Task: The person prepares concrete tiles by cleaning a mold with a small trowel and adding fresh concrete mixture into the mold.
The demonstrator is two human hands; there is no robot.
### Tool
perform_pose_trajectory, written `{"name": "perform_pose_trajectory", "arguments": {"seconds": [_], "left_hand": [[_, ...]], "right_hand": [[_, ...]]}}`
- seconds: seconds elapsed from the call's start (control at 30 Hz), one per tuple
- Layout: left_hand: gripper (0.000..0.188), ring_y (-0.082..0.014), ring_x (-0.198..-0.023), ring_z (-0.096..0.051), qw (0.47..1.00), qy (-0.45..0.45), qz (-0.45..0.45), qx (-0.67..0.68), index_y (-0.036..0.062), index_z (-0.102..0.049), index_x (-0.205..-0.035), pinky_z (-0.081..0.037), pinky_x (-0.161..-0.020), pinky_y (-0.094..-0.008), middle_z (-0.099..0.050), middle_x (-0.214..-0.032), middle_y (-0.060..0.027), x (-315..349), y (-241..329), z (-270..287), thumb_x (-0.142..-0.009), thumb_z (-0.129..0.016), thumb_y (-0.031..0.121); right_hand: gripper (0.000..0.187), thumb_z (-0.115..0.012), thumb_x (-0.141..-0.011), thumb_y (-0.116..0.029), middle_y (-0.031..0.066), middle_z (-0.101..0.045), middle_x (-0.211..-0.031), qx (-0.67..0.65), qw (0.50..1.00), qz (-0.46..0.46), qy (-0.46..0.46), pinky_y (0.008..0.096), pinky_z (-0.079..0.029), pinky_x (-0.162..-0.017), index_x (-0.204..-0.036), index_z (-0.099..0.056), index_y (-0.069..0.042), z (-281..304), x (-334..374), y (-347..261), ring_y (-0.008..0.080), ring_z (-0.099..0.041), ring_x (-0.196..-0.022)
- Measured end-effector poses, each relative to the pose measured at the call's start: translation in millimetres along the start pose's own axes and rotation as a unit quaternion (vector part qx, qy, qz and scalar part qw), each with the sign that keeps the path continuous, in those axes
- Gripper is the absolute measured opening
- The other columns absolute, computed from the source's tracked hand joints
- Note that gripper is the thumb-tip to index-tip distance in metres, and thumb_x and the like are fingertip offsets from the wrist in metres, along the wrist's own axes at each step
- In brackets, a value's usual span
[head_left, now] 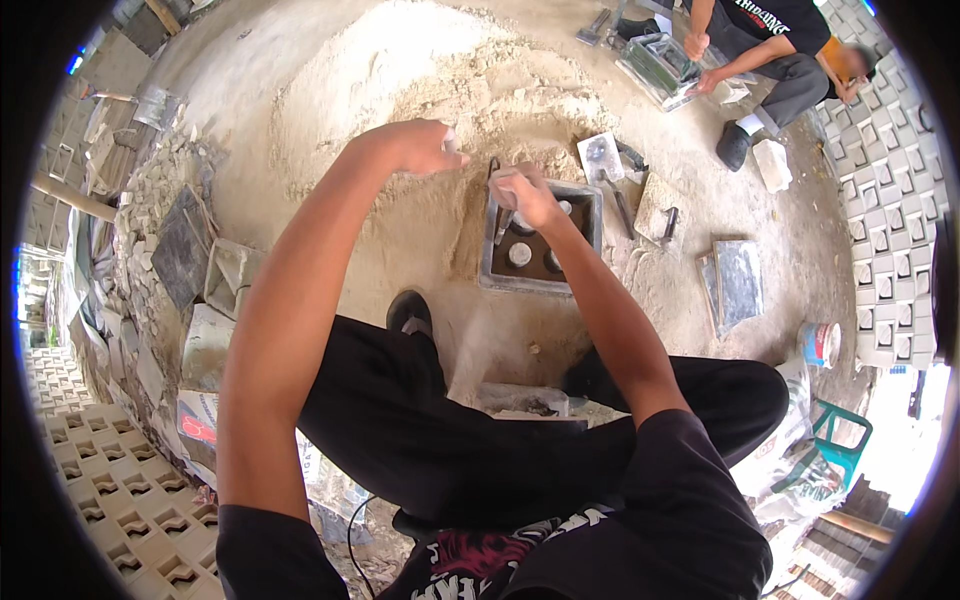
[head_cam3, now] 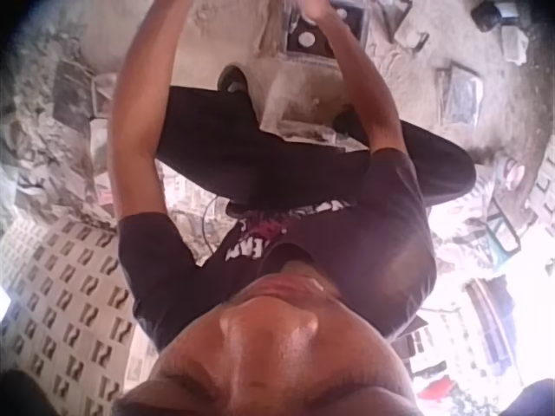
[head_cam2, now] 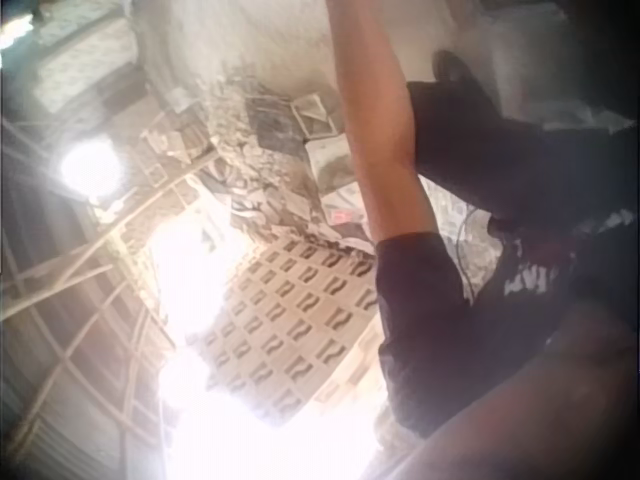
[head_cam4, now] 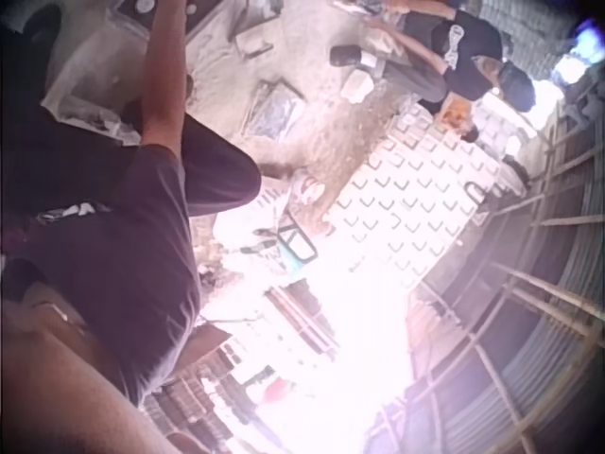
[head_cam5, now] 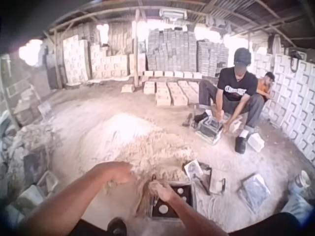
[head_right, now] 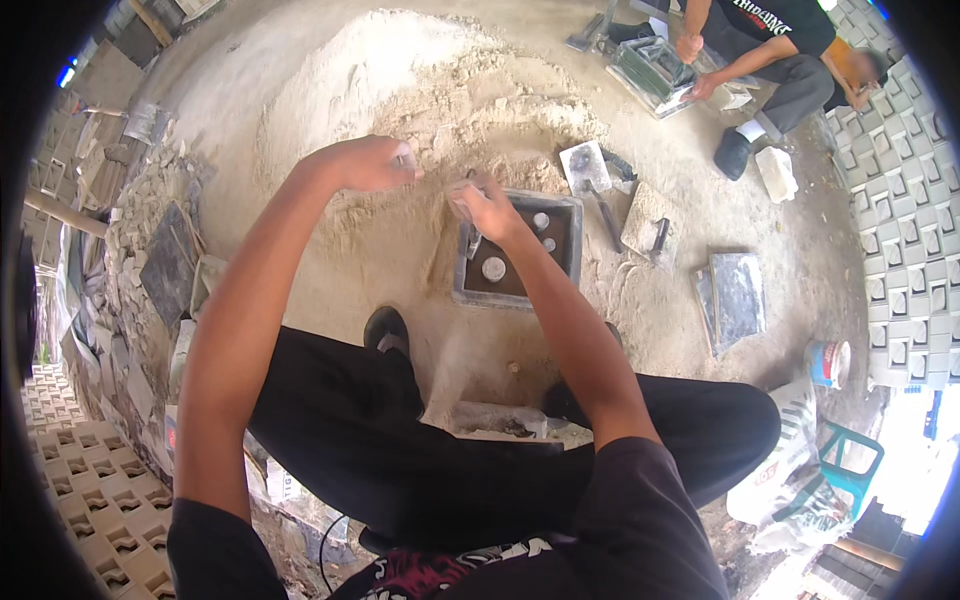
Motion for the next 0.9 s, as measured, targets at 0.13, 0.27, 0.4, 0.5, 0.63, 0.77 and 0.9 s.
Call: {"name": "perform_pose_trajectory", "arguments": {"seconds": [0.13, 0.27, 0.4, 0.5, 0.63, 0.77, 0.9], "left_hand": [[0.05, -0.0295, -0.103, -0.061, 0.999, 0.025, -0.029, -0.019, 0.0065, -0.062, -0.114, -0.047, -0.088, -0.0401, -0.065, -0.11, -0.0162, -8, 7, 3, -0.089, -0.055, 0.05], [0.049, -0.0288, -0.101, -0.062, 1.0, -0.014, -0.013, -0.015, 0.0059, -0.062, -0.112, -0.047, -0.087, -0.0401, -0.066, -0.108, -0.0153, -8, -1, -6, -0.09, -0.055, 0.049], [0.047, -0.028, -0.099, -0.062, 0.998, -0.041, -0.012, -0.035, 0.0066, -0.062, -0.111, -0.047, -0.085, -0.0401, -0.066, -0.106, -0.0146, -17, 8, -17, -0.09, -0.055, 0.048], [0.045, -0.0272, -0.097, -0.062, 0.998, -0.056, 0.015, -0.003, 0.0072, -0.062, -0.111, -0.048, -0.084, -0.0395, -0.066, -0.105, -0.0139, -13, -1, -19, -0.09, -0.056, 0.047], [0.042, -0.0258, -0.094, -0.063, 0.999, -0.024, -0.025, -0.023, 0.0075, -0.063, -0.11, -0.048, -0.082, -0.0386, -0.066, -0.102, -0.0127, -17, 13, -18, -0.09, -0.057, 0.045], [0.043, -0.0255, -0.092, -0.063, 0.999, -0.039, -0.017, -0.02, 0.0076, -0.063, -0.11, -0.048, -0.081, -0.0387, -0.067, -0.1, -0.0123, -18, 10, -20, -0.091, -0.056, 0.045], [0.044, -0.0265, -0.092, -0.063, 0.998, -0.049, -0.021, -0.026, 0.0071, -0.062, -0.111, -0.048, -0.081, -0.039, -0.067, -0.099, -0.0125, -25, 12, -20, -0.091, -0.055, 0.045]], "right_hand": [[0.04, -0.054, -0.095, -0.038, 0.0023, -0.055, -0.075, 0.034, 0.97, -0.04, 0.237, 0.026, -0.041, -0.059, -0.089, -0.057, 0.001, 32, 10, 25, 0.0091, -0.047, -0.066], [0.041, -0.062, -0.092, -0.039, 0.0019, -0.057, -0.077, 0.016, 0.971, 0.014, 0.239, 0.0275, -0.043, -0.064, -0.091, -0.059, 0.002, 2, 21, 0, 0.0102, -0.05, -0.07], [0.04, -0.066, -0.089, -0.036, 0.001, -0.057, -0.073, 0.116, 0.953, 0.028, 0.277, 0.0289, -0.043, -0.066, -0.08, -0.062, 0.002, -3, 37, -12, 0.0096, -0.049, -0.07], [0.04, -0.069, -0.087, -0.034, 0.0026, -0.059, -0.074, 0.134, 0.959, -0.027, 0.247, 0.0288, -0.044, -0.069, -0.082, -0.064, 0.005, -33, 52, -27, 0.0089, -0.05, -0.074], [0.036, -0.07, -0.086, -0.032, 0.0047, -0.062, -0.073, 0.133, 0.95, -0.057, 0.277, 0.0287, -0.046, -0.07, -0.083, -0.067, 0.003, -13, 54, -13, 0.0087, -0.053, -0.073], [0.032, -0.072, -0.084, -0.029, 0.011, -0.065, -0.08, 0.154, 0.958, -0.04, 0.238, 0.0308, -0.047, -0.075, -0.083, -0.067, 0.003, -23, 64, -16, 0.0141, -0.059, -0.078], [0.03, -0.071, -0.084, -0.028, 0.0115, -0.065, -0.082, 0.219, 0.939, -0.025, 0.264, 0.0316, -0.048, -0.078, -0.084, -0.067, 0.002, -18, 73, -5, 0.0154, -0.059, -0.082]]}}
Point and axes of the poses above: each hand's wrist, its own x-axis away from the middle knuckle, its own z-axis out of the back of the hand, y = z × x, the point moved 9 cm from there along -x, towards the middle knuckle
